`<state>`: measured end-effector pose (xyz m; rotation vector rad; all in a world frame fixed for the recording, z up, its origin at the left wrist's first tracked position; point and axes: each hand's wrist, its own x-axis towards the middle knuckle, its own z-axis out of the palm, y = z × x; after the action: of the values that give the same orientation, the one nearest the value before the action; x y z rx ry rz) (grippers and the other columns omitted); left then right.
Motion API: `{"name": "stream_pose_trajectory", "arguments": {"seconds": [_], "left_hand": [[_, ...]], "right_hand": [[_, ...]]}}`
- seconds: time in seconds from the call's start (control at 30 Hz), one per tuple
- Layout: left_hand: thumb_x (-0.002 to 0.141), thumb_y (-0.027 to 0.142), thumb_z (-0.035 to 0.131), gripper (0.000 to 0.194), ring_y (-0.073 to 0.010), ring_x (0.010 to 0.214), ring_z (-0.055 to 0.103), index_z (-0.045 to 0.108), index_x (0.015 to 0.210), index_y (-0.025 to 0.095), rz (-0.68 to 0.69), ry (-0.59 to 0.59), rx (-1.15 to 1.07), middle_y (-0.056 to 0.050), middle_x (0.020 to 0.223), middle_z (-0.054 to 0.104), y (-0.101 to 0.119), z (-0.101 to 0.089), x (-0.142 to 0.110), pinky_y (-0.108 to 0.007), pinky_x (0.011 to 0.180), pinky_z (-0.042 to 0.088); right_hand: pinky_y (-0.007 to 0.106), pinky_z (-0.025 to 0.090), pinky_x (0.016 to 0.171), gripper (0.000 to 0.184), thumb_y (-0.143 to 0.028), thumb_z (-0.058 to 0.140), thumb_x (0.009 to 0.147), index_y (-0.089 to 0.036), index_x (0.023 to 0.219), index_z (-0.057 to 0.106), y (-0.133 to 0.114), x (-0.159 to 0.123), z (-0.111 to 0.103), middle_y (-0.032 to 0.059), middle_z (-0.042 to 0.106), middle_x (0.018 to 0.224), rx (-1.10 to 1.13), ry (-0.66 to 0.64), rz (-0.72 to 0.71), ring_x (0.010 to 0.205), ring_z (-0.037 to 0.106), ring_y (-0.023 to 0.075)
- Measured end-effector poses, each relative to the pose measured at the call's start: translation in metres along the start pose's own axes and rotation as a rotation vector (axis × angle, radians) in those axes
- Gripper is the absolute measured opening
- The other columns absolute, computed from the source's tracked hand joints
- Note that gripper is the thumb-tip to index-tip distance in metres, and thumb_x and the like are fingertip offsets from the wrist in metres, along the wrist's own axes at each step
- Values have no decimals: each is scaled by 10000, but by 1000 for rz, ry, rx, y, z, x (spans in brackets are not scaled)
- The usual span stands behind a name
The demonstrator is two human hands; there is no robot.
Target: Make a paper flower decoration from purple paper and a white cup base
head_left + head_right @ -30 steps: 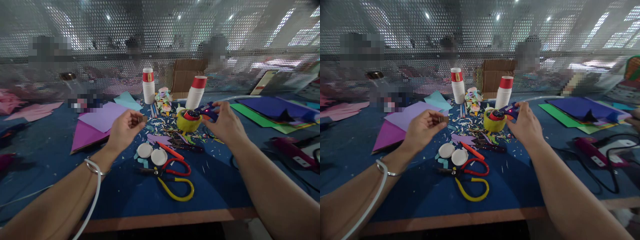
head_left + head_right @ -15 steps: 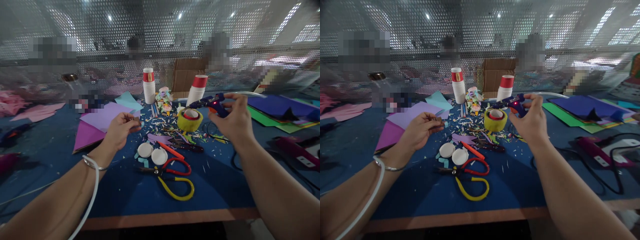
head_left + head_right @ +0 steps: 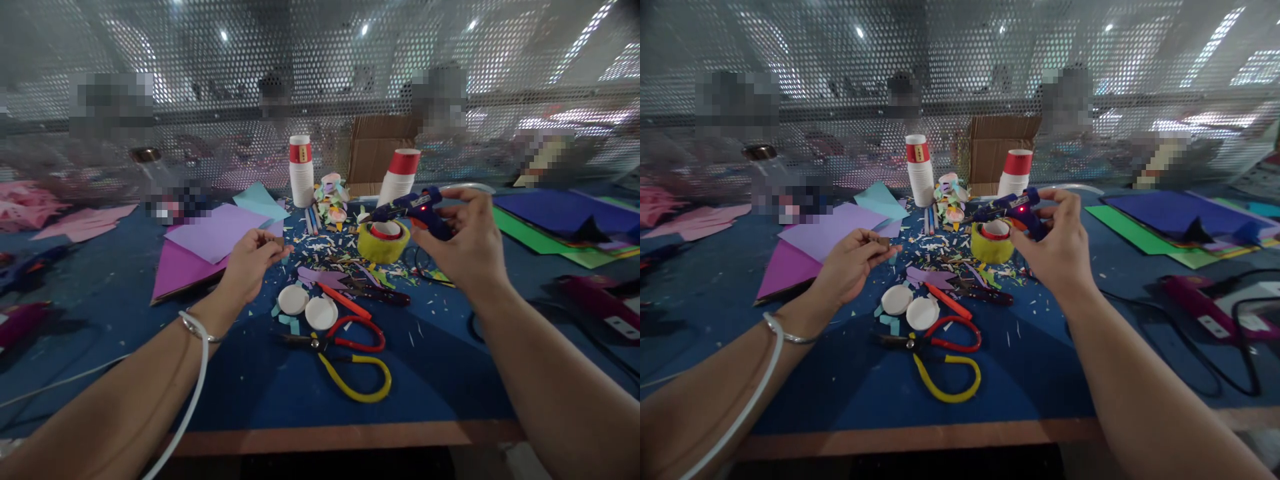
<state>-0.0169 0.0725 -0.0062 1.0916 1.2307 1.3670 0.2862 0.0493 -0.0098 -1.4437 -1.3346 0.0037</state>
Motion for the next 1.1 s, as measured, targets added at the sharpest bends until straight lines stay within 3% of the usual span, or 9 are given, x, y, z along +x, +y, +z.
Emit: {"name": "stream_pose_trajectory", "arguments": {"seconds": [0.2,0.4,0.57,0.73,0.93,1.1], "left_hand": [[759,67,645,223,-166,649,704,498,872,189,-73,-76,95,17,790,566,-3,-2,-4,-322,620,589],[728,64,693,237,-117,696,585,570,893,180,132,-52,296,17,748,575,-6,-6,-1,-225,575,470],[740,125,721,344,-135,713,654,562,1036,197,120,-165,162,23,733,665,-1,-1,-8,-254,655,509],[714,144,757,297,-134,695,688,599,962,186,5,-252,-5,11,756,695,3,5,-19,-282,708,557],[695,118,755,197,-155,770,687,629,839,162,-104,-153,-38,-11,771,678,8,3,-19,-252,626,557],[611,92,752,183,-200,868,693,599,680,165,-57,-80,-134,-12,740,654,7,5,-18,-287,675,593]], "right_hand": [[425,526,713,632,-362,752,613,-212,1181,517,-1,-2,1,38,673,893,6,-46,-23,712,646,214],[398,534,692,611,-354,759,617,-214,1168,535,-5,-5,2,28,675,859,-16,-40,-45,706,638,203],[408,540,718,627,-369,748,629,-211,1195,526,-9,-11,4,49,686,902,-8,-69,-74,743,649,214],[425,544,731,636,-375,747,615,-223,1190,522,-18,-17,6,53,683,921,-19,-96,-98,767,653,225],[418,540,738,648,-368,738,625,-198,1209,514,-23,-21,6,64,684,919,-2,-130,-117,776,661,229],[421,535,724,659,-385,735,626,-200,1215,504,-21,-21,7,64,683,921,16,-155,-99,750,650,226]]}}
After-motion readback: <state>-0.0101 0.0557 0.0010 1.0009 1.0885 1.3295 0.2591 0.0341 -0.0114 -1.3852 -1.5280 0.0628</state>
